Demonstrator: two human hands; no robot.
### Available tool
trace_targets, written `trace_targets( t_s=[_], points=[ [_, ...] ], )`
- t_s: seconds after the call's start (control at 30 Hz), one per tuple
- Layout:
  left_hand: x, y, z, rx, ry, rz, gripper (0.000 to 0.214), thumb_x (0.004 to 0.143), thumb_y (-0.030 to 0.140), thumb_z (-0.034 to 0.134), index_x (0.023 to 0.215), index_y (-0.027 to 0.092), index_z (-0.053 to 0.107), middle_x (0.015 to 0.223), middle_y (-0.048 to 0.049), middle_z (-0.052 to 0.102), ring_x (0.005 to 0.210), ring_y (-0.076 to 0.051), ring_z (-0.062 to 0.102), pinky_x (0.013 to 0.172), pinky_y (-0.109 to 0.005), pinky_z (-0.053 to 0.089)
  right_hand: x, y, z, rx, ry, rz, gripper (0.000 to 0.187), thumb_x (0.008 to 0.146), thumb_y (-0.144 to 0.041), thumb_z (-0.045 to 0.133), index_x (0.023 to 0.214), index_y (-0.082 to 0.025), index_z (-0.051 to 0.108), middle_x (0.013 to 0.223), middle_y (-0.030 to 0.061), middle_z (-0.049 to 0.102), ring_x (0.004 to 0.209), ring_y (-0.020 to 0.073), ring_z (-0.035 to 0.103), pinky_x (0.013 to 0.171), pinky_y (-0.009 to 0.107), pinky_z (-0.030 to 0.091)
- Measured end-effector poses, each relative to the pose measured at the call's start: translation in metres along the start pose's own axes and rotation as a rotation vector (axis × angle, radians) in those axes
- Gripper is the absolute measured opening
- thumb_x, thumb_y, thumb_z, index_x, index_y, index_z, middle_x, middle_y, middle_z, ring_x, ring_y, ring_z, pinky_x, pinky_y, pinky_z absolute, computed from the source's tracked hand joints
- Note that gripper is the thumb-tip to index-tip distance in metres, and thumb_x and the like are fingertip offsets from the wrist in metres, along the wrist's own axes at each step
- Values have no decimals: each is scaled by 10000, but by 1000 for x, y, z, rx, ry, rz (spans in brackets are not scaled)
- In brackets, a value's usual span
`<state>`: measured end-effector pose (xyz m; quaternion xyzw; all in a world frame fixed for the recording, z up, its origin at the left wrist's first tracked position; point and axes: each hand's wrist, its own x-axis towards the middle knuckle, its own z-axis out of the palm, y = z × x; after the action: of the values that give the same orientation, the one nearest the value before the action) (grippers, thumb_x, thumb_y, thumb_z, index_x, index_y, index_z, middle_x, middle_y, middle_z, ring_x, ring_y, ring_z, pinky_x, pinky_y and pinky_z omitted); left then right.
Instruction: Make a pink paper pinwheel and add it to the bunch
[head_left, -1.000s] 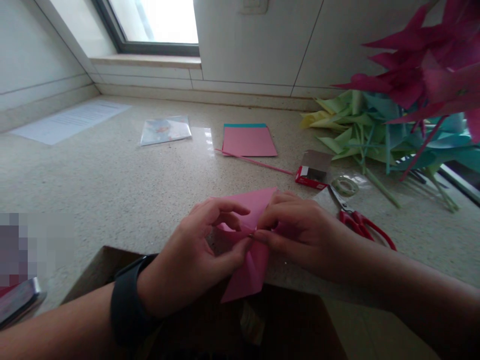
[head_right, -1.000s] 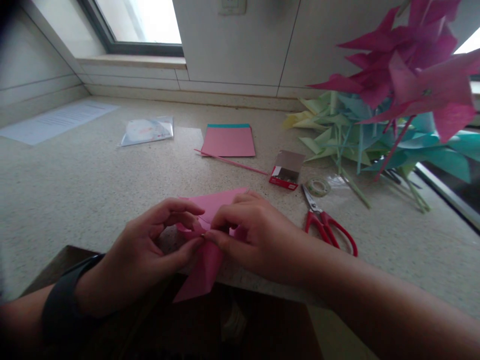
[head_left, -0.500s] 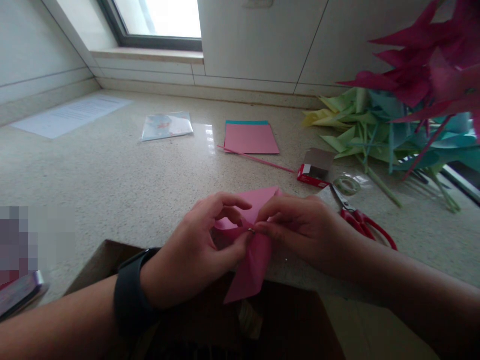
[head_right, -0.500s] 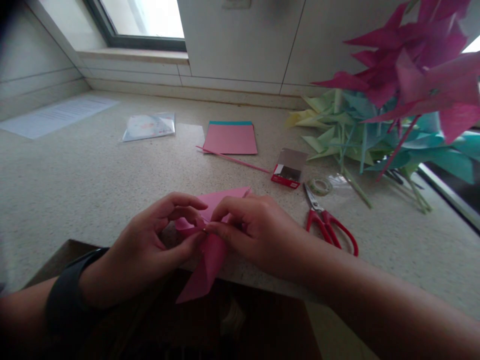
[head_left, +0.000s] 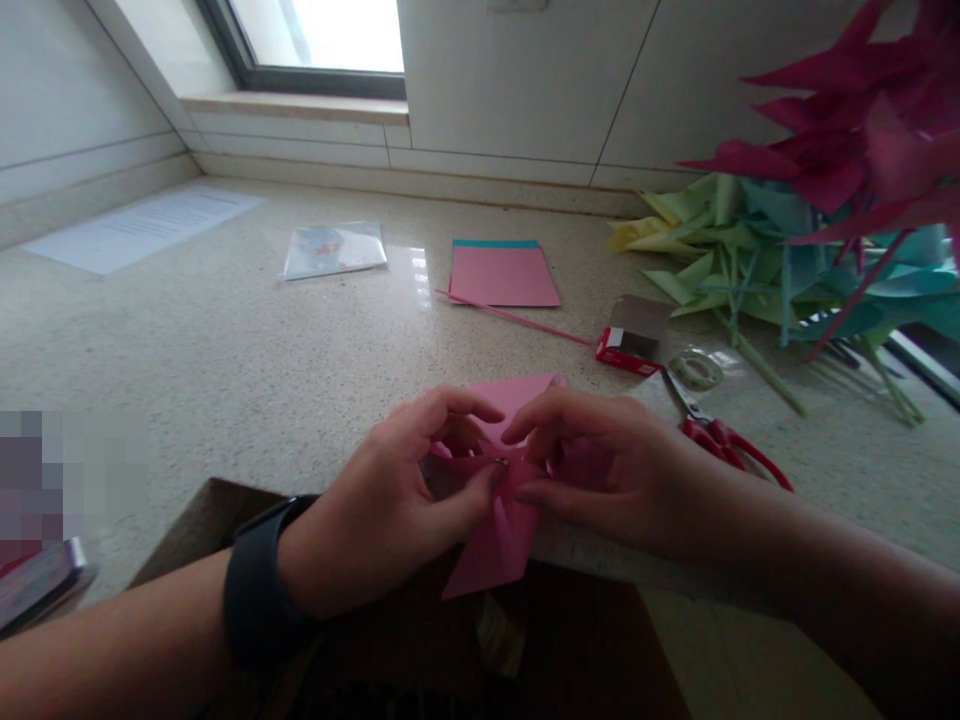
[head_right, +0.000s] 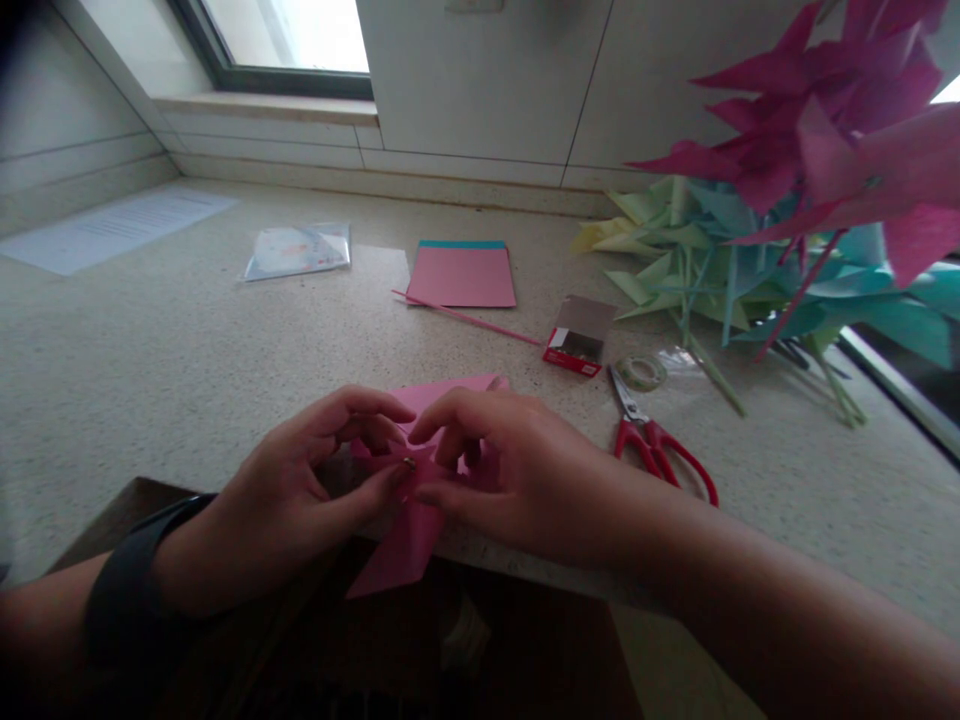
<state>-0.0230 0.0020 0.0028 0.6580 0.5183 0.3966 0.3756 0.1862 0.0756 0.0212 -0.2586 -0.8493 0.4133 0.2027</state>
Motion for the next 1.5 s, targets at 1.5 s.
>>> trace_targets(
  t_s=[1.5],
  points=[
    [-4,-6,2,114,-16,74,315,912,213,626,1202,293,531,1014,-16,660,911,-165,649,688,-268,547,18,39,-23,-365,323,348,328,862,-368,654,1121,-168,636,894,63,705,746,195,636,634,313,463]
  ],
)
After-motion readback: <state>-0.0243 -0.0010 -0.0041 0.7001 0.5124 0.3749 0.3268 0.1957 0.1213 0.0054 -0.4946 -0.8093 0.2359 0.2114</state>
